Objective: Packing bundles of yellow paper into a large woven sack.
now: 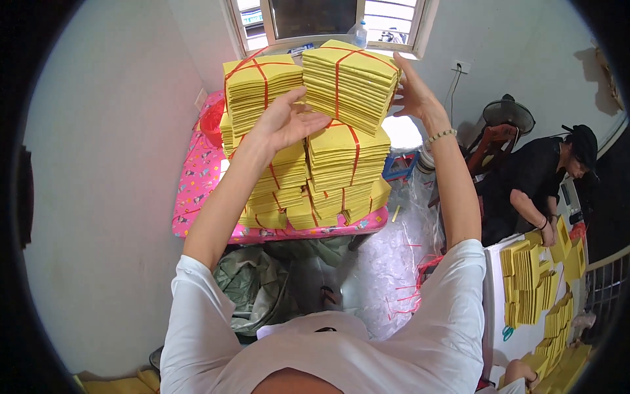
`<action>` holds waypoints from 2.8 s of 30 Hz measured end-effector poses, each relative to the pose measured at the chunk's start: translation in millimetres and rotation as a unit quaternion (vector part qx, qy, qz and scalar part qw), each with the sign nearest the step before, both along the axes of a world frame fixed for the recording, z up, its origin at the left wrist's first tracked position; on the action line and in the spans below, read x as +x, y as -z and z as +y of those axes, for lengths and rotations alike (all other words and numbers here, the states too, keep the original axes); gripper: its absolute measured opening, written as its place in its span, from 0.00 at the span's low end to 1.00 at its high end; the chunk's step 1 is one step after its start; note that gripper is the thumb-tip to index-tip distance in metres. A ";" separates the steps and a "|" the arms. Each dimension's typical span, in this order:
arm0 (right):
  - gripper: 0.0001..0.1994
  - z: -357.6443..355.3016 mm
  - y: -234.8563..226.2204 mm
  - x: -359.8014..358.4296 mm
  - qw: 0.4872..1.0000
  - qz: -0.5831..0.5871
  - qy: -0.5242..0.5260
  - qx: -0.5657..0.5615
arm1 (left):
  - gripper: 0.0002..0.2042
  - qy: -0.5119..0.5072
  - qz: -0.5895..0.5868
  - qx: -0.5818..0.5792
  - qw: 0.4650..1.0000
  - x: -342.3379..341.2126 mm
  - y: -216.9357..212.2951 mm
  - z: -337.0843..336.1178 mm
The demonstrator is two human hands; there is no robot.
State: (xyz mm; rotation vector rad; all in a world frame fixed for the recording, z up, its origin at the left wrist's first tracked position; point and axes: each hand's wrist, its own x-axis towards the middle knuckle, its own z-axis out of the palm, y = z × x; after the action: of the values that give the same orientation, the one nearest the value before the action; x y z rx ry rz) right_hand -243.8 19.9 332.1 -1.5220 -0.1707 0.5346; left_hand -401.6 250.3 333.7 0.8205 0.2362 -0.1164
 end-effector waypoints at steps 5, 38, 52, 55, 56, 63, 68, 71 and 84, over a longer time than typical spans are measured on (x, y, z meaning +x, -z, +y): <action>0.54 -1.3 -6.8 -18.8 0.997 -0.066 0.040 -0.008 | 0.45 0.011 0.079 -0.200 0.977 24.8 9.0 -17.2; 0.35 207.1 258.4 -359.5 0.874 0.138 -0.461 -0.066 | 0.34 -0.384 0.197 -0.043 0.901 -378.8 306.0 113.6; 0.53 353.5 453.0 -429.4 0.688 0.310 -0.550 -0.357 | 0.38 -0.351 0.373 -0.312 0.800 -480.0 516.6 182.9; 0.56 394.1 475.0 -438.0 0.670 0.297 -0.561 -0.385 | 0.42 -0.348 0.404 -0.306 0.788 -492.7 547.3 215.6; 0.56 408.2 485.8 -441.2 0.658 0.296 -0.567 -0.398 | 0.42 -0.325 0.414 -0.324 0.786 -497.1 558.3 226.0; 0.55 419.9 550.8 -486.1 0.712 0.363 -0.485 -0.355 | 0.39 -0.338 0.569 -0.302 0.686 -528.6 649.9 259.5; 0.64 384.6 572.4 -520.9 0.789 0.420 -0.178 -0.411 | 0.40 -0.446 0.474 -0.248 0.718 -539.3 677.5 251.8; 0.63 374.7 588.0 -511.3 0.768 0.507 -0.138 -0.367 | 0.46 -0.397 0.465 -0.237 0.755 -499.1 643.9 253.7; 0.43 431.4 649.7 -530.3 0.837 0.402 -0.240 -0.284 | 0.30 -0.474 0.359 -0.171 0.786 -513.6 637.4 257.4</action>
State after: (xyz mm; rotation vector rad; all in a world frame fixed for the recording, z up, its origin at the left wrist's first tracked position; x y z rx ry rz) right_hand -774.2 451.3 -317.6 -1.6810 0.3036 1.7043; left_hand -915.2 507.7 -303.7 0.1784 1.2913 0.4859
